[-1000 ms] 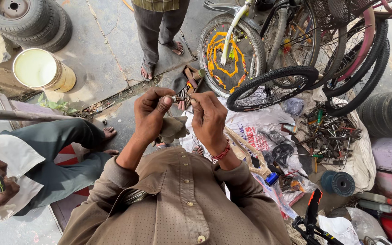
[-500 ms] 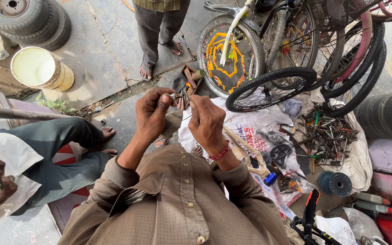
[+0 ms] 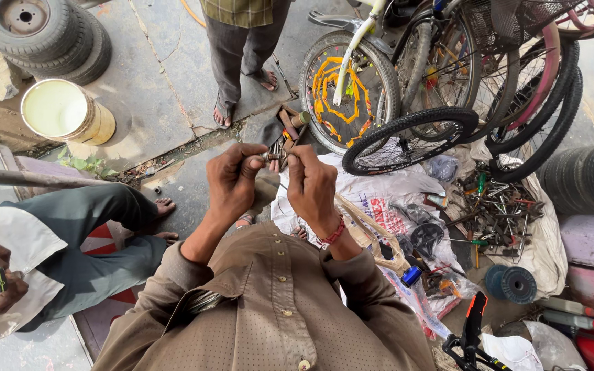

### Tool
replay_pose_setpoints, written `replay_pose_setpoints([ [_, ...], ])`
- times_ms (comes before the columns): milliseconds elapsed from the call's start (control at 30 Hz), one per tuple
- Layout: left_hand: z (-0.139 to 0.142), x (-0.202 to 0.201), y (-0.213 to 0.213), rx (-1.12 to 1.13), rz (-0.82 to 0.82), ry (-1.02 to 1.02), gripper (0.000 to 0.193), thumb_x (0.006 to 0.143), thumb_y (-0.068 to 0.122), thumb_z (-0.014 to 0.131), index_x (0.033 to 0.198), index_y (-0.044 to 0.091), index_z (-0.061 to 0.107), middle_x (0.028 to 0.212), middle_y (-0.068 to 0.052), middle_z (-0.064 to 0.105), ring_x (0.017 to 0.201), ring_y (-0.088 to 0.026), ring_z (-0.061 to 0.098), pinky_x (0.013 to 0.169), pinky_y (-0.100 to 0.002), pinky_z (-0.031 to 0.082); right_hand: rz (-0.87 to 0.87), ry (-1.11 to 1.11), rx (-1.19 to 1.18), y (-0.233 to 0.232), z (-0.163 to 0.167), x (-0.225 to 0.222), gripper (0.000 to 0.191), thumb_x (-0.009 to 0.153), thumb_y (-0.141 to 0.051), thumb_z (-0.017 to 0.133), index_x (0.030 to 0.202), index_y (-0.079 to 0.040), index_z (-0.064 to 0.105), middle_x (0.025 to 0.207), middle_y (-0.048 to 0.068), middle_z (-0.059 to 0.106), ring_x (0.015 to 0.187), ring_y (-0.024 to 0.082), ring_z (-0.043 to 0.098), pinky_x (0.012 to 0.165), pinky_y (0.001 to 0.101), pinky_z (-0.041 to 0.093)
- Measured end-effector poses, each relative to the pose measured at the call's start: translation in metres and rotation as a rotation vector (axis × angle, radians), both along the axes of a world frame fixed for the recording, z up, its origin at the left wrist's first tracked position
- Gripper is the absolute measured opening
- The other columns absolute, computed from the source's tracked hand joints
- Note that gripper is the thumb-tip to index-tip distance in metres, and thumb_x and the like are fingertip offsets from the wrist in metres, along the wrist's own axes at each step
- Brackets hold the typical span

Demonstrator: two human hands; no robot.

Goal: The person manipulates a small metal bicycle component, likely a valve stem, using their hands and a rag. They repeatedly insert and remove a thin wire or pin from the component while seated on the ground in a cluttered outdoor repair area.

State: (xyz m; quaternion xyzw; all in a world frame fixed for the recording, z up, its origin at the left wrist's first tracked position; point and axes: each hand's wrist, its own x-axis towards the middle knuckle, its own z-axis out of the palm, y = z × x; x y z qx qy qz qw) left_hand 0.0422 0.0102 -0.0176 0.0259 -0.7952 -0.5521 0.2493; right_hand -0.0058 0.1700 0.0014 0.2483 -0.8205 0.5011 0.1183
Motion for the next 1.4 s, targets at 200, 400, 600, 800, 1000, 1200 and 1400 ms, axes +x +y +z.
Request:
replay_pose_setpoints([
  [200, -0.004, -0.003, -0.003, 0.101, -0.020, 0.001, 0.028, 0.103, 0.028, 0.068, 0.107, 0.000, 0.071, 0.082, -0.005, 0.072, 0.077, -0.010, 0.068, 0.070, -0.026, 0.052, 0.106, -0.271, -0.221, 0.006, -0.005, 0.014, 0.015, 0.106, -0.010, 0.057, 0.097, -0.001, 0.063, 0.064, 0.001, 0.054, 0.056, 0.008, 0.046, 0.051, 0.0301, 0.034],
  [400, -0.011, -0.001, -0.004, 0.110, -0.042, 0.043, 0.029, 0.104, 0.028, 0.068, 0.108, 0.000, 0.071, 0.087, -0.005, 0.072, 0.079, -0.010, 0.068, 0.073, -0.026, 0.053, 0.101, -0.350, -0.381, -0.001, -0.014, 0.003, 0.015, 0.108, -0.011, 0.057, 0.098, 0.000, 0.061, 0.076, -0.002, 0.056, 0.070, 0.003, 0.046, 0.059, 0.0245, 0.038],
  [600, -0.014, -0.001, 0.000, 0.196, -0.068, 0.026, 0.028, 0.103, 0.027, 0.068, 0.108, -0.001, 0.071, 0.086, -0.004, 0.071, 0.080, -0.009, 0.066, 0.073, -0.025, 0.053, 0.105, -0.366, -0.289, 0.006, -0.022, 0.006, 0.014, 0.104, -0.012, 0.059, 0.098, -0.001, 0.064, 0.070, -0.003, 0.055, 0.065, 0.002, 0.045, 0.055, 0.0237, 0.037],
  [800, -0.023, -0.001, -0.005, 0.254, -0.099, -0.004, 0.029, 0.102, 0.026, 0.069, 0.109, -0.002, 0.071, 0.084, -0.003, 0.071, 0.081, -0.009, 0.064, 0.074, -0.025, 0.052, -0.004, -0.397, -0.287, 0.002, -0.059, -0.010, 0.011, 0.102, -0.011, 0.064, 0.097, -0.001, 0.066, 0.071, -0.003, 0.058, 0.062, 0.002, 0.045, 0.053, 0.0227, 0.038],
  [1000, -0.036, 0.002, -0.011, 0.269, -0.087, -0.065, 0.027, 0.102, 0.025, 0.069, 0.111, 0.000, 0.071, 0.085, -0.003, 0.070, 0.080, -0.008, 0.064, 0.074, -0.025, 0.052, 0.088, -0.571, -0.568, 0.013, -0.075, 0.001, 0.010, 0.101, -0.009, 0.067, 0.099, 0.000, 0.068, 0.074, -0.001, 0.059, 0.064, 0.004, 0.050, 0.056, 0.0224, 0.041],
  [1200, -0.041, 0.001, -0.013, 0.309, -0.056, -0.134, 0.030, 0.098, 0.026, 0.070, 0.112, 0.000, 0.073, 0.083, -0.003, 0.070, 0.078, -0.009, 0.063, 0.072, -0.026, 0.052, 0.215, -0.915, -1.042, 0.019, -0.080, -0.002, 0.009, 0.098, -0.004, 0.067, 0.105, 0.002, 0.066, 0.084, 0.005, 0.065, 0.073, 0.012, 0.060, 0.069, 0.0288, 0.050],
  [1400, -0.047, 0.000, -0.016, 0.335, -0.044, -0.106, 0.026, 0.101, 0.024, 0.068, 0.110, 0.000, 0.072, 0.086, -0.002, 0.071, 0.081, -0.009, 0.063, 0.074, -0.025, 0.051, 0.432, -1.073, -1.108, 0.025, -0.075, 0.008, 0.011, 0.099, -0.007, 0.068, 0.108, -0.003, 0.062, 0.093, 0.010, 0.070, 0.087, 0.020, 0.069, 0.080, 0.0328, 0.054],
])
